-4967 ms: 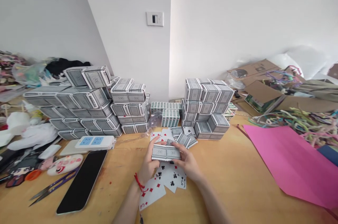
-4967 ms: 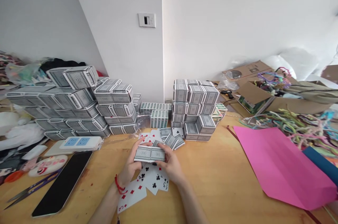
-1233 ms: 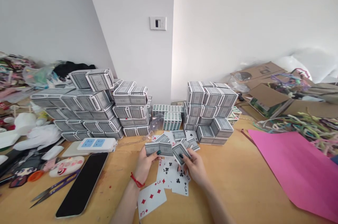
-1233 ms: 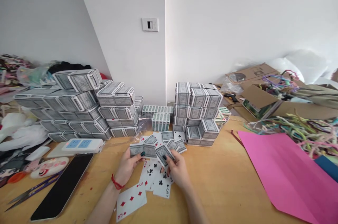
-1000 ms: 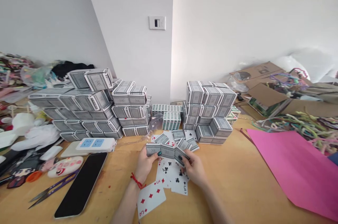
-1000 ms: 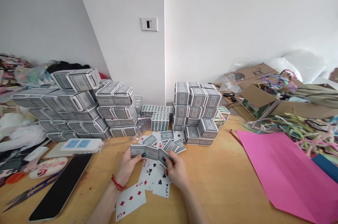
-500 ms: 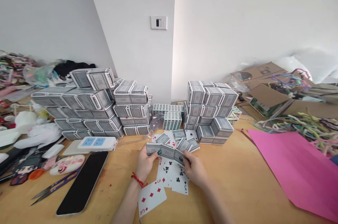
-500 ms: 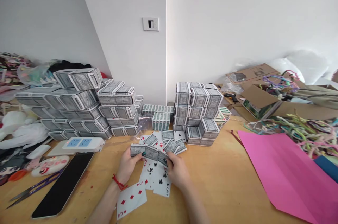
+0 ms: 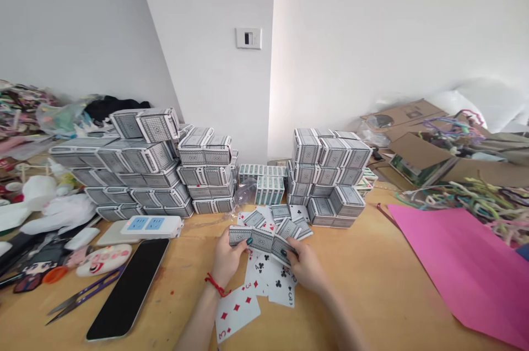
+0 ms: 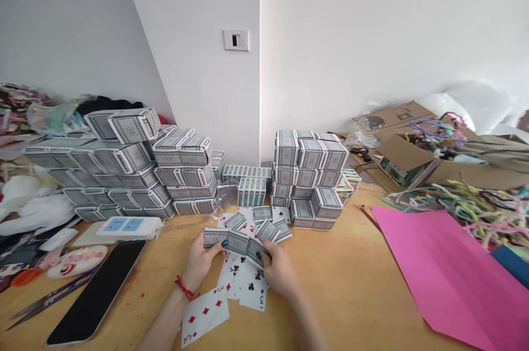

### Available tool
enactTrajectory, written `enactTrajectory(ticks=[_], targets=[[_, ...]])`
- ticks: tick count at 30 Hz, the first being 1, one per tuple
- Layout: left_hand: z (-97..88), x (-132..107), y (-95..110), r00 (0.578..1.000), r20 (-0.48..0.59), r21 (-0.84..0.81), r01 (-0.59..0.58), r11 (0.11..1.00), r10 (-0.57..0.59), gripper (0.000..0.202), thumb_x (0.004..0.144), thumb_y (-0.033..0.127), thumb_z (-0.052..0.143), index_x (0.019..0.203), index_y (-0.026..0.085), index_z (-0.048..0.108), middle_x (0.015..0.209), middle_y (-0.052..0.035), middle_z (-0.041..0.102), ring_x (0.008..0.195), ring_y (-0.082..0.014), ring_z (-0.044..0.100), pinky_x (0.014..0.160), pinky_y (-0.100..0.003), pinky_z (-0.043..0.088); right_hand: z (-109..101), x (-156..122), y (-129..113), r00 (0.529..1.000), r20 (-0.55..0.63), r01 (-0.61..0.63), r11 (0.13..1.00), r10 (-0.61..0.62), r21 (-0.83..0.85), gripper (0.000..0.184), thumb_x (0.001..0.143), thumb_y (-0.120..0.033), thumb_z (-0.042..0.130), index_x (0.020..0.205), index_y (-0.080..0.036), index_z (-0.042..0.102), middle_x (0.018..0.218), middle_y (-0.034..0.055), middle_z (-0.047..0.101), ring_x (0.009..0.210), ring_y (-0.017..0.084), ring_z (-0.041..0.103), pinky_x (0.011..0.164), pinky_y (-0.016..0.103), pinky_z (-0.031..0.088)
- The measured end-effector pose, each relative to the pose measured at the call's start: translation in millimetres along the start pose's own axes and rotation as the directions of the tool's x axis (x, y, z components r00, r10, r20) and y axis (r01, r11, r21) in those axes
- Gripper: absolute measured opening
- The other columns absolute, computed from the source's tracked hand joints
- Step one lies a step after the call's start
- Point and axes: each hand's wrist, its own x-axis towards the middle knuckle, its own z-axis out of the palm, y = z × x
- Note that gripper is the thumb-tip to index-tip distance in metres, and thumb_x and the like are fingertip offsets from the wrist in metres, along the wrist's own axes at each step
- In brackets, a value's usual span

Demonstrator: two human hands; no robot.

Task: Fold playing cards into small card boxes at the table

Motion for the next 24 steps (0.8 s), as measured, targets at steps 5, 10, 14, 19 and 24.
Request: enactTrajectory(ticks=[5,10,14,19,24], targets=[[0.6,-0.7,0.2,1.0,0.006,0.009,0.003,1.0,-0.003,0.016,0.06,0.017,0.062,0.074,0.017,0.054,0.066,0.0024,0.062,0.05,-0.0116,0.056,0.052,-0.024,0.048,-1.5,0.2,-0.6,1.0,0.024,0.011,1.0,-0.011,-0.012,0.013,0.072,-0.013,0.036,0.063,-0.019,0.043,0.061,-0.0014,0.05,0.059,0.014,0.048,0.055,0.021,0.035],[3.0,-3.0,-1.1,0.996,0.088,0.033,-0.015,0.999,0.012,0.015,0.062,0.017,0.061,0.077,0.016,0.056,0.069,0.0,0.063,0.057,-0.0143,0.058,0.052,-0.025,0.049,-0.4,0.4,-1.5,0.999,0.031,0.045,0.997,-0.043,-0.063,0.014,0.071,-0.013,0.038,0.06,-0.019,0.043,0.057,-0.0021,0.049,0.056,0.013,0.048,0.052,0.021,0.033],[4.2,-2.2,-2.9,0.995,0.101,0.023,0.011,1.0,-0.013,0.019,0.062,0.017,0.061,0.08,0.015,0.055,0.073,-0.0013,0.064,0.057,-0.0147,0.059,0.05,-0.026,0.05,1.8,-0.8,0.9,0.997,0.059,-0.065,0.988,0.057,0.143,0.007,0.073,-0.021,0.043,0.066,-0.021,0.042,0.051,-0.0052,0.047,0.042,0.011,0.048,0.042,0.02,0.033],[3.9,-0.8,-1.4,0.997,0.07,-0.004,0.03,1.0,-0.03,0.017,0.062,0.016,0.06,0.078,0.015,0.054,0.068,0.0014,0.062,0.052,-0.0119,0.056,0.05,-0.025,0.05,2.3,0.4,7.9,0.988,0.062,-0.152,0.886,0.138,0.438,0.017,0.076,-0.038,0.047,0.075,-0.021,0.041,0.042,-0.0073,0.049,0.029,0.01,0.04,0.032,0.019,0.029],[6.1,-3.4,3.8,0.996,0.085,-0.011,0.034,0.999,-0.033,0.018,0.061,0.014,0.06,0.077,0.016,0.054,0.069,0.0016,0.062,0.052,-0.0114,0.056,0.048,-0.024,0.049,5.4,3.2,12.8,0.991,-0.029,-0.1,0.88,0.128,0.465,0.02,0.075,-0.038,0.049,0.067,-0.02,0.043,0.039,-0.0078,0.043,0.032,0.009,0.038,0.035,0.019,0.029]])
